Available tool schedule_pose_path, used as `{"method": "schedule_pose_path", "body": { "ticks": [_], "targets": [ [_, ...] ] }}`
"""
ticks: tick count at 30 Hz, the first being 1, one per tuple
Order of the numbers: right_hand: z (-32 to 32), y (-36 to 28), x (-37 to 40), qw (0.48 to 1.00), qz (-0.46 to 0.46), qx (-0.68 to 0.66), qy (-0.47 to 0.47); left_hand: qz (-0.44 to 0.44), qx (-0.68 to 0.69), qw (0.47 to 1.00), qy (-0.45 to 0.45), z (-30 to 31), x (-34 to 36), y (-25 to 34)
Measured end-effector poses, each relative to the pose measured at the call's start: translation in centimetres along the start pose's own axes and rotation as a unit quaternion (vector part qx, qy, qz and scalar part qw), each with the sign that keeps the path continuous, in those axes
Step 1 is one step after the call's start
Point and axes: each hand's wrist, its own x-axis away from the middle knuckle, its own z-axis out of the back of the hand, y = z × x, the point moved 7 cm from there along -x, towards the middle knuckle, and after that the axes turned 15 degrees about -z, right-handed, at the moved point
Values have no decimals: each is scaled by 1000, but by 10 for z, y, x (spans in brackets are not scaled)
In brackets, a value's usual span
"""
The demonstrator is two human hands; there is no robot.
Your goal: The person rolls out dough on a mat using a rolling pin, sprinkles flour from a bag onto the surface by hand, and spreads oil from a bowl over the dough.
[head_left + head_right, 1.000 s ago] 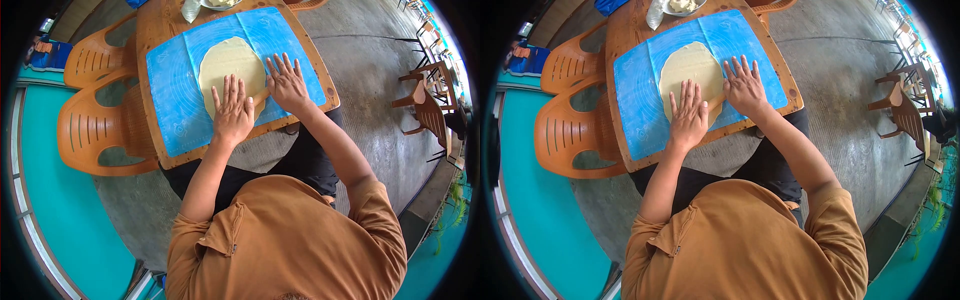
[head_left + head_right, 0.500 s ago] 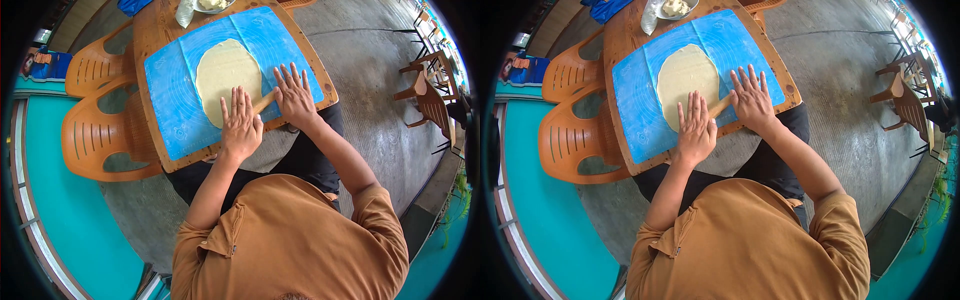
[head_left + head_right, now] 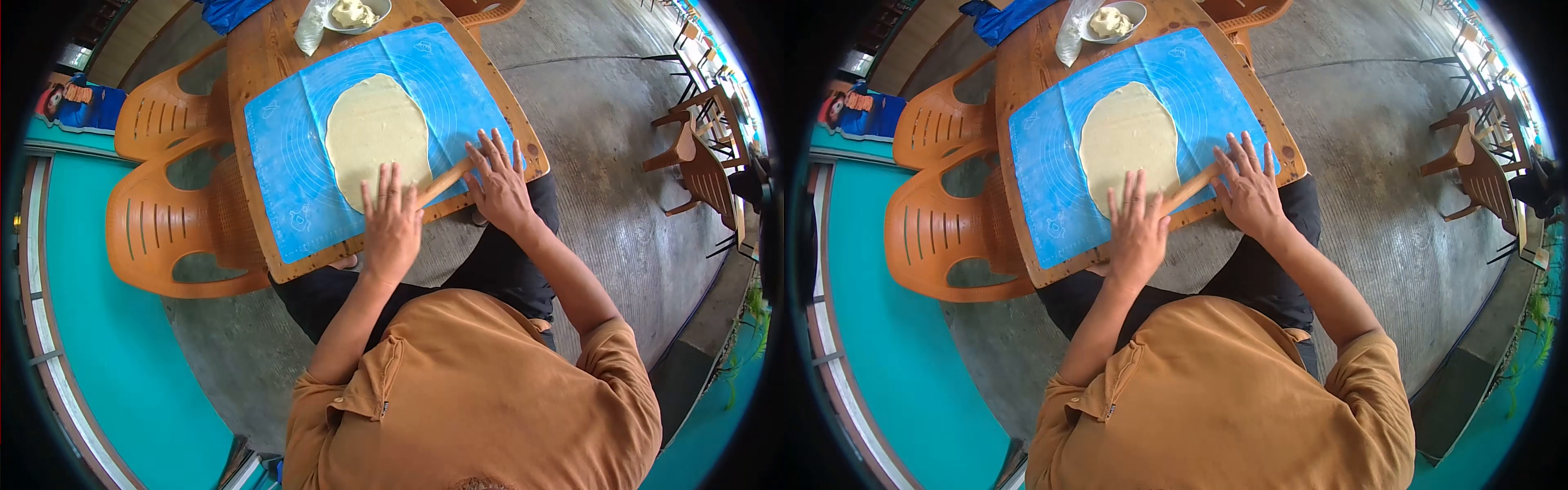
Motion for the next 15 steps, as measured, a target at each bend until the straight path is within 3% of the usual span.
{"method": "schedule_pose_path", "body": {
  "ticks": [2, 10, 15],
  "targets": [
    [2, 7, 0, 1000, 8, -15, 12, 39, 34, 999, 7, 5, 10, -15],
    [23, -14, -16, 991, 91, -89, 38, -4, -18, 999, 46, 38, -6, -47],
    [1, -28, -18, 994, 48, -96, 20, 12, 13, 1000, -12, 20, -11, -85]
  ]
}}
